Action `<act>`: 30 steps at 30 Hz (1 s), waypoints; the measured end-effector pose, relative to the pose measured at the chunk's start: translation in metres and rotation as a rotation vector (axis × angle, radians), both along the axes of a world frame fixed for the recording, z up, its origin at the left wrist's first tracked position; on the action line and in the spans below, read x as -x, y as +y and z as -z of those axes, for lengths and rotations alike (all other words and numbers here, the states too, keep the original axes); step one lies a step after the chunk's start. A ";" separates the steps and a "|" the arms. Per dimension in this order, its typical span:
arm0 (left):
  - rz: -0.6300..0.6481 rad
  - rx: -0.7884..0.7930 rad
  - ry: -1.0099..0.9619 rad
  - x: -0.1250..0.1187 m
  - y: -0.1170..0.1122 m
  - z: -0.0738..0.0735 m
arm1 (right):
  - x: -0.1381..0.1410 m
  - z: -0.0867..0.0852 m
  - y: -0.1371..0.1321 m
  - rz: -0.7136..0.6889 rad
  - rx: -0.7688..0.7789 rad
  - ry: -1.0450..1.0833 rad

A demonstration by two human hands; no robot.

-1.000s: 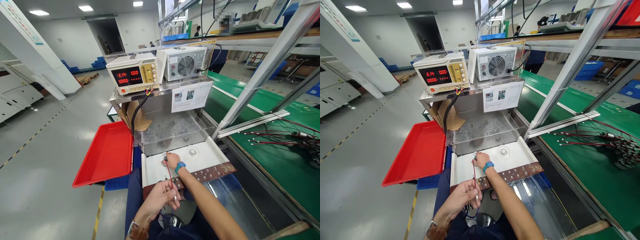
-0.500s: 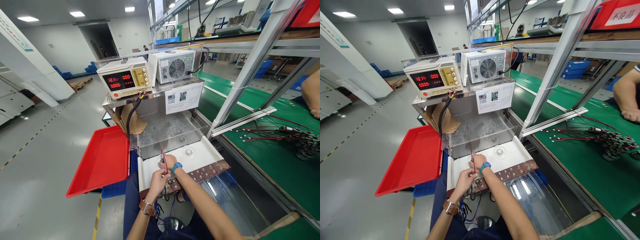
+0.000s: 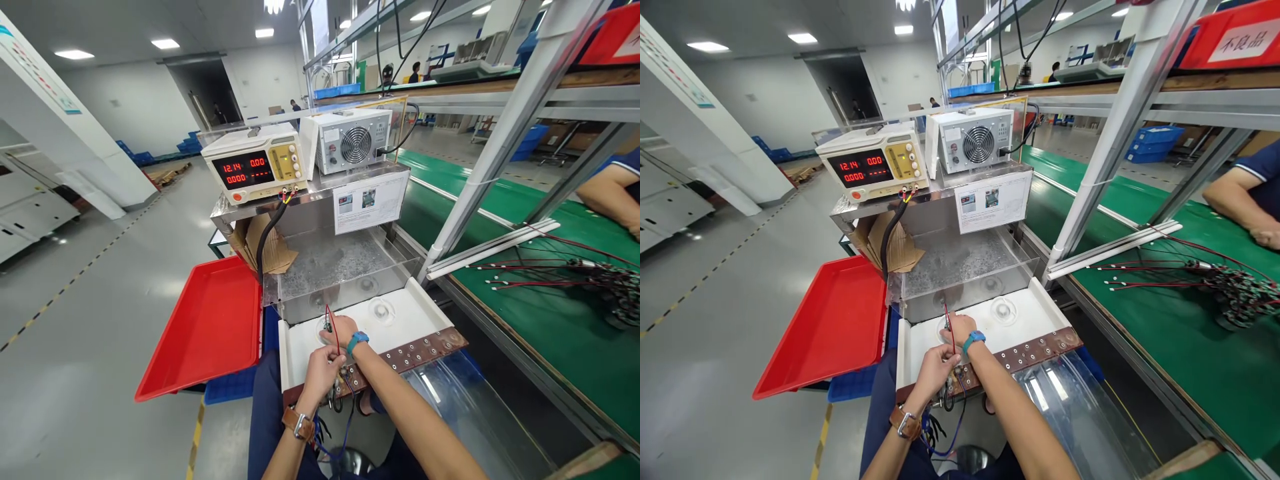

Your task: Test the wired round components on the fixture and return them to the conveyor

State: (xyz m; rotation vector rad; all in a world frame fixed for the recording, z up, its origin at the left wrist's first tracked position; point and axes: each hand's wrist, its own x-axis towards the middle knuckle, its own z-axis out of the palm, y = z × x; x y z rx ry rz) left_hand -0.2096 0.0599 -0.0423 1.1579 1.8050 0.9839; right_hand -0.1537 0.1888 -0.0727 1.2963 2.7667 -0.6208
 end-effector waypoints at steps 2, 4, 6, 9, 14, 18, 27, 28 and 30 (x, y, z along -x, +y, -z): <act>-0.004 0.000 -0.001 0.000 0.000 -0.001 | 0.000 -0.001 -0.001 0.009 0.003 -0.002; -0.005 -0.004 -0.004 -0.001 -0.001 -0.002 | 0.000 -0.002 -0.002 0.018 -0.002 0.004; -0.012 -0.011 -0.003 -0.002 -0.001 -0.004 | 0.000 -0.004 -0.004 0.021 -0.010 0.020; -0.029 -0.014 -0.001 -0.003 -0.003 -0.006 | 0.000 -0.005 -0.006 0.027 -0.008 0.045; -0.051 -0.011 -0.017 -0.003 -0.004 -0.005 | 0.000 -0.007 -0.009 0.032 0.028 0.106; -0.062 -0.008 -0.008 -0.002 -0.004 -0.003 | 0.000 -0.009 -0.011 0.037 0.046 0.135; -0.105 -0.017 -0.055 -0.004 -0.002 0.000 | 0.004 -0.006 -0.010 0.014 0.036 0.092; -0.107 -0.020 -0.053 -0.004 -0.001 0.002 | 0.004 -0.006 -0.009 0.014 0.037 0.097; -0.109 -0.029 -0.038 -0.002 0.000 0.007 | 0.004 -0.005 -0.008 0.008 0.031 0.109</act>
